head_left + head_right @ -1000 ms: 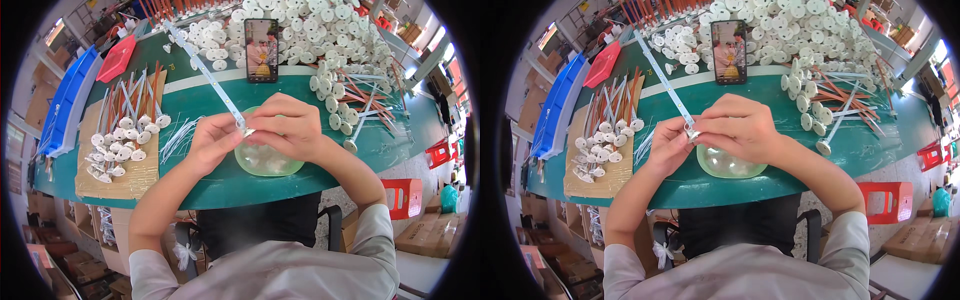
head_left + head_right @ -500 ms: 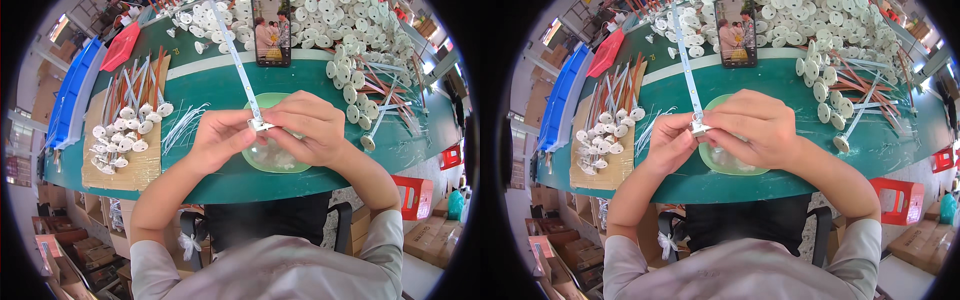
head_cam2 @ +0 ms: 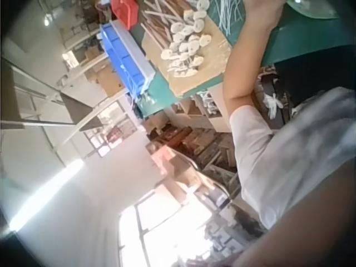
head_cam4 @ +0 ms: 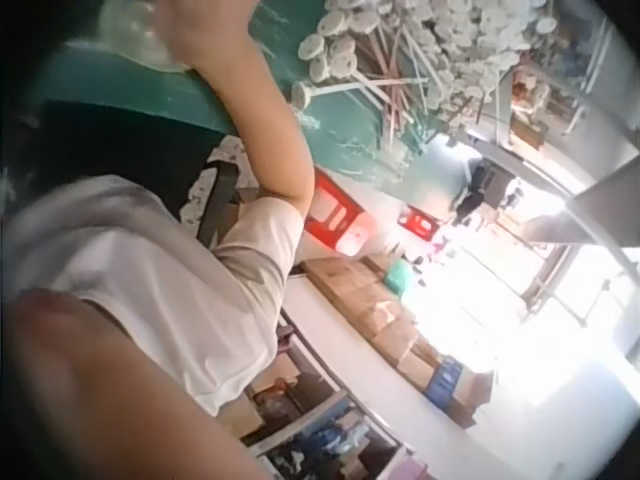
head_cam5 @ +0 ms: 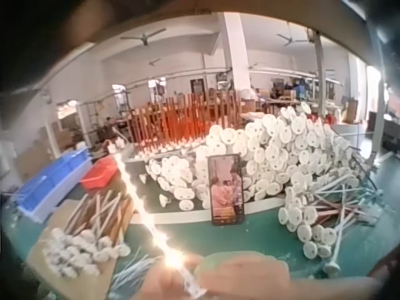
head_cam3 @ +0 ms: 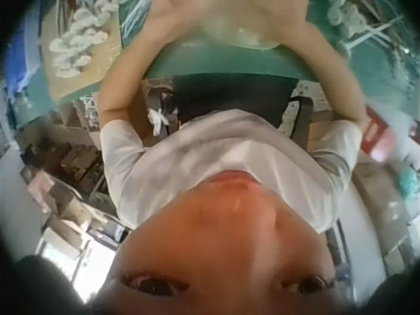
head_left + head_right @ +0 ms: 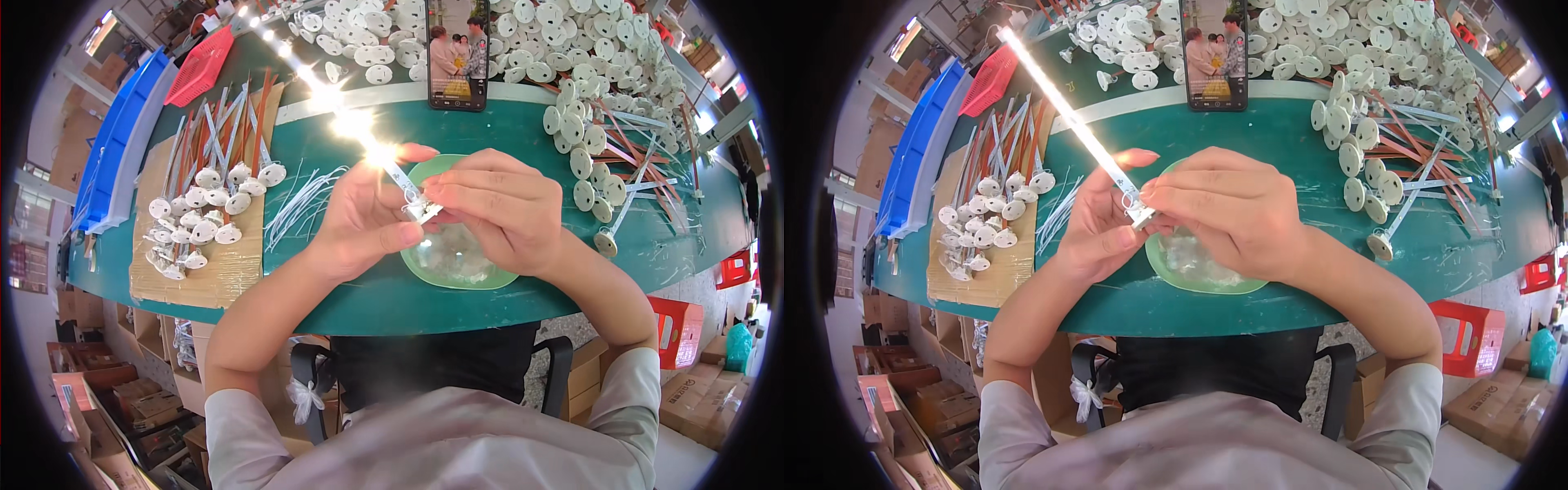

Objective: The person assembles LED light fixtures by hand at a green workbench. They repeatedly pick up white circular diffusers and attach them to a flexible LED strip, then place the completed units into a green tray. The process involves handling small components and wires in a repetitive assembly line fashion.

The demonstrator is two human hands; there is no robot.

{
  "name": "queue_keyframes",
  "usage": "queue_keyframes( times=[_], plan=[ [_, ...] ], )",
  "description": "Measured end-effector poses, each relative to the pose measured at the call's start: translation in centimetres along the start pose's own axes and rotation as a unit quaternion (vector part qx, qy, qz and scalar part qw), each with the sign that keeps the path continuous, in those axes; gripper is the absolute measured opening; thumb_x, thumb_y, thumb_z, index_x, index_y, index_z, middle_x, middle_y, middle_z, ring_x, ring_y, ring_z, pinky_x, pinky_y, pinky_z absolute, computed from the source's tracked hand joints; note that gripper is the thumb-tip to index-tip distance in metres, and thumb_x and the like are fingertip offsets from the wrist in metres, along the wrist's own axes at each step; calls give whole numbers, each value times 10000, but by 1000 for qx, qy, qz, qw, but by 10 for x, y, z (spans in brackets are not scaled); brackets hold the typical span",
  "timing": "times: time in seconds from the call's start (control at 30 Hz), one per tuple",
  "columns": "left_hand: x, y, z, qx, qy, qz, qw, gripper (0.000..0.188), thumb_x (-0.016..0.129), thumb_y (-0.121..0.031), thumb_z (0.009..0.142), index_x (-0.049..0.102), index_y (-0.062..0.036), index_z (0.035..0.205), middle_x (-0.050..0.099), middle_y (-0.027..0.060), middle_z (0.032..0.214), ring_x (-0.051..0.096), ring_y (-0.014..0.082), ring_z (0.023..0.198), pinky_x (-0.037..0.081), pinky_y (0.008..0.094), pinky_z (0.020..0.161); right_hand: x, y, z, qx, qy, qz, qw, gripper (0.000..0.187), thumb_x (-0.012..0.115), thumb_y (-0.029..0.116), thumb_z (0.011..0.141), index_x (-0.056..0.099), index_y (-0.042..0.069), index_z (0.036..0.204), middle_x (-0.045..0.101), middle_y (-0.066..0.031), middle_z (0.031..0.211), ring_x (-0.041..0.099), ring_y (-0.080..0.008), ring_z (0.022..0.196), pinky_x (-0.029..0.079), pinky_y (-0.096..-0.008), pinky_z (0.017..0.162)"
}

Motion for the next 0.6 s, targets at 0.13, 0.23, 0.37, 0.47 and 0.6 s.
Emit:
queue_keyframes(
  times=[0.13,0.23,0.37,0.47,0.6],
  plan=[
    [-2,-2,-1,4,15,0,1000,667,748,34,858,394,-31,1420,708,166,1160,681,223,1110,521,411,1032,-1,8,-1,19,-9,-7,1000,270,785,-11,748,747,6,1015,753,-102,978,717,-284,833,590,-352,711],
    [3,-5,0,16,30,5,999,675,769,50,830,418,-19,1402,711,166,1154,681,226,1113,521,394,1013,-3,10,0,14,-3,9,1000,247,795,4,748,755,8,992,755,-106,982,716,-278,826,590,-351,709],
    [-1,-9,1,33,57,35,997,681,791,86,794,450,-3,1377,712,177,1161,682,243,1129,529,398,994,-4,6,0,-8,31,35,999,283,803,26,757,744,-3,1031,753,-126,1015,725,-273,834,588,-343,700],
    [-8,-13,3,51,-32,116,991,759,856,-14,750,450,-13,1392,692,229,1214,704,277,1090,546,414,978,-2,-11,-9,175,6,26,984,315,789,41,782,723,-8,1085,742,-140,995,732,-286,843,585,-347,680],
    [-16,-26,0,65,-135,218,964,788,879,-40,732,466,-26,1402,672,265,1258,715,295,1072,552,435,978,5,-26,-18,251,180,11,951,285,754,90,829,710,0,1096,707,-143,953,710,-301,903,572,-387,759]
  ],
)
Point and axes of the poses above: each hand's wrist, its own z-axis towards the middle knuckle, its own x-axis out of the palm, y = z × x, the point moved 6 cm from there along z, towards the middle knuckle
